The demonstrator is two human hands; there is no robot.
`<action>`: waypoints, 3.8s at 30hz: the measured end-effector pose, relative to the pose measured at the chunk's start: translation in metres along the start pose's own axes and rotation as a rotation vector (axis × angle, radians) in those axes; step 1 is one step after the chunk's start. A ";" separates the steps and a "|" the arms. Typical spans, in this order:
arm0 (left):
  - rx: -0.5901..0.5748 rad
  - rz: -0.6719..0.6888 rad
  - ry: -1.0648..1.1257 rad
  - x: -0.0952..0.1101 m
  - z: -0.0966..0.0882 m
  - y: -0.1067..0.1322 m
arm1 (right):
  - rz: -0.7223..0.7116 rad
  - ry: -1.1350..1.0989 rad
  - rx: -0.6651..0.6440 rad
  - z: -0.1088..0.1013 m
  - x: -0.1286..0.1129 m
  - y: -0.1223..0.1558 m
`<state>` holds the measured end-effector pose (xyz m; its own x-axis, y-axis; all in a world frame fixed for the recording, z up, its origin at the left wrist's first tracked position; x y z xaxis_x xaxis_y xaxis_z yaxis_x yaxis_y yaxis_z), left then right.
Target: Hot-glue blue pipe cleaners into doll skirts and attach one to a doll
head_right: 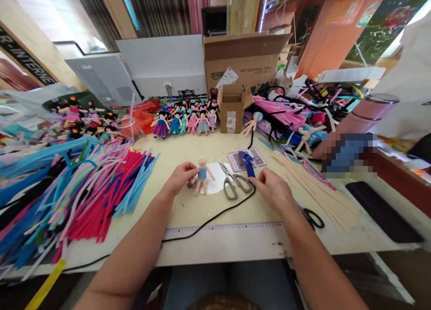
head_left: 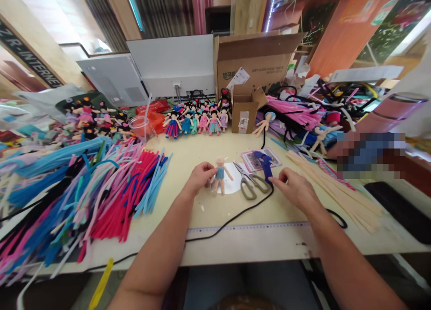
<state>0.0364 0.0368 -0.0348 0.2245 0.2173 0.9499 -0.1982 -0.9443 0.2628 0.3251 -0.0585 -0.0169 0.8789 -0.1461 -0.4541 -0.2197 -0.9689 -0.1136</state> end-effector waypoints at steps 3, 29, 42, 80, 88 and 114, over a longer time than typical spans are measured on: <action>-0.002 -0.020 0.002 0.001 0.000 0.002 | 0.014 -0.087 0.073 0.012 0.014 -0.024; 0.294 0.207 -0.725 0.004 0.000 0.005 | 0.023 -0.215 0.034 0.022 0.036 -0.038; -0.053 0.640 -1.196 0.041 0.146 -0.026 | -0.030 -0.209 0.042 0.006 0.028 -0.053; -0.082 0.490 -1.324 0.048 0.154 -0.034 | 0.203 -0.726 -0.046 0.001 0.035 -0.062; -0.060 0.475 -1.327 0.047 0.156 -0.035 | 0.186 -0.558 -0.019 0.006 0.038 -0.065; -0.056 0.446 -1.337 0.044 0.158 -0.036 | 0.182 -0.623 -0.058 0.013 0.039 -0.071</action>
<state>0.2041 0.0409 -0.0290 0.8505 -0.5188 0.0866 -0.5223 -0.8524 0.0234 0.3695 0.0069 -0.0378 0.4159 -0.1828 -0.8908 -0.3032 -0.9514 0.0537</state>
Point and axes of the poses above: each hand's wrist, its own y-axis away from the middle knuckle, its own z-axis out of the palm, x = y × z, the point moved 1 cm from there along -y, towards the middle knuckle, and after that the axes turned 6 degrees about -z, right-handed, at the moved point
